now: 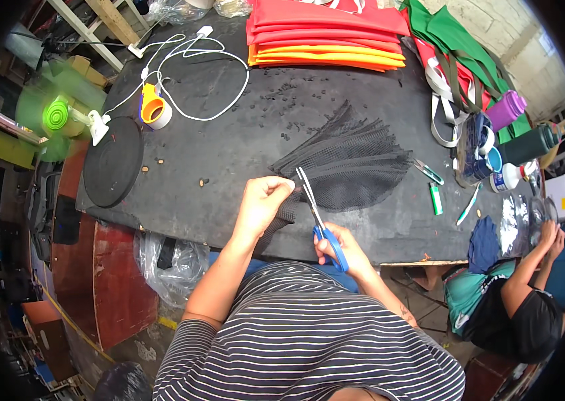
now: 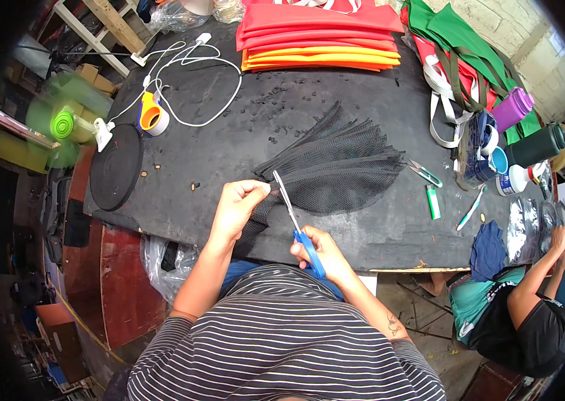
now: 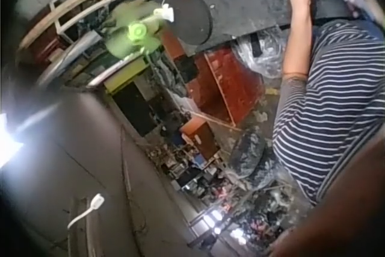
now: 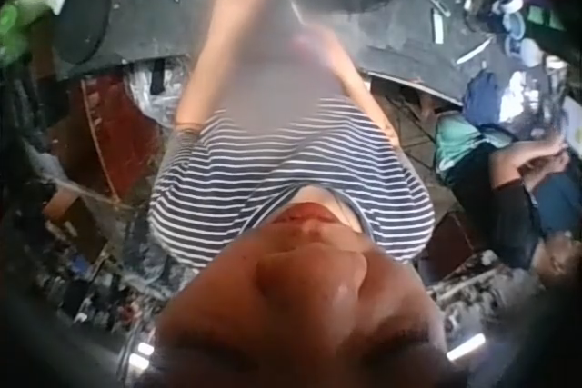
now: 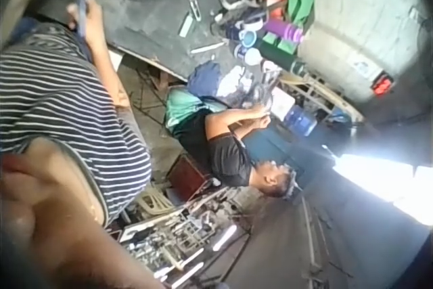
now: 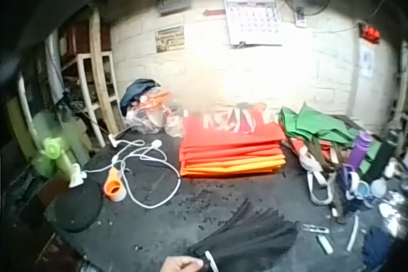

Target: Cutting mesh fabric pieces with scissors at a manufacturing workbench.

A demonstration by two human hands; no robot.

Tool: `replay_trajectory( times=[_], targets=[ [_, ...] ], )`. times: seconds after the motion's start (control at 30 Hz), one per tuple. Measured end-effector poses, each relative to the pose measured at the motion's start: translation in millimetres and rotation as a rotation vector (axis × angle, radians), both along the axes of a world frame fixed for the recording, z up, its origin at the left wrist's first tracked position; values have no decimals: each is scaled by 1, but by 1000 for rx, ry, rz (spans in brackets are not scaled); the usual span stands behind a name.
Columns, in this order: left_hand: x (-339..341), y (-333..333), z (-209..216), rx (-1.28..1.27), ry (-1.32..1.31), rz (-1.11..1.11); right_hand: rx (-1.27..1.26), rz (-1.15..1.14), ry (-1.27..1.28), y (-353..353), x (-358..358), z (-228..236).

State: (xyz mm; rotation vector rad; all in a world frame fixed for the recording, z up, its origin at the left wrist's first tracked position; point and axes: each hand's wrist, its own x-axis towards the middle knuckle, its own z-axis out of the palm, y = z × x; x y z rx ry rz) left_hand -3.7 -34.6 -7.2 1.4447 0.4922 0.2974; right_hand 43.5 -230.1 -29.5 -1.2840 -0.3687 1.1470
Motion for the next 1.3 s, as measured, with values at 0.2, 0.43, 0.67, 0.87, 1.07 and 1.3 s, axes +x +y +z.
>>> replay_trajectory(
  times=[0.2,0.43,0.67,0.87,1.07,1.3],
  targets=[
    [0,-1,-2,-1,-20,5,-48,-14,-15,0,0,0],
    [-1,-2,2,7,-38,-5,-110,-24,-31,-1,3,6],
    [5,-14,8,17,-41,-73,54,-234,-359,5,8,-1],
    [10,-36,24,-141,-69,-264,144,-498,-405,25,34,42],
    [-10,-5,10,-86,60,-712,455,-741,-493,-33,108,102],
    [-25,11,25,-361,37,-760,495,-896,-629,-67,146,116]
  ],
)
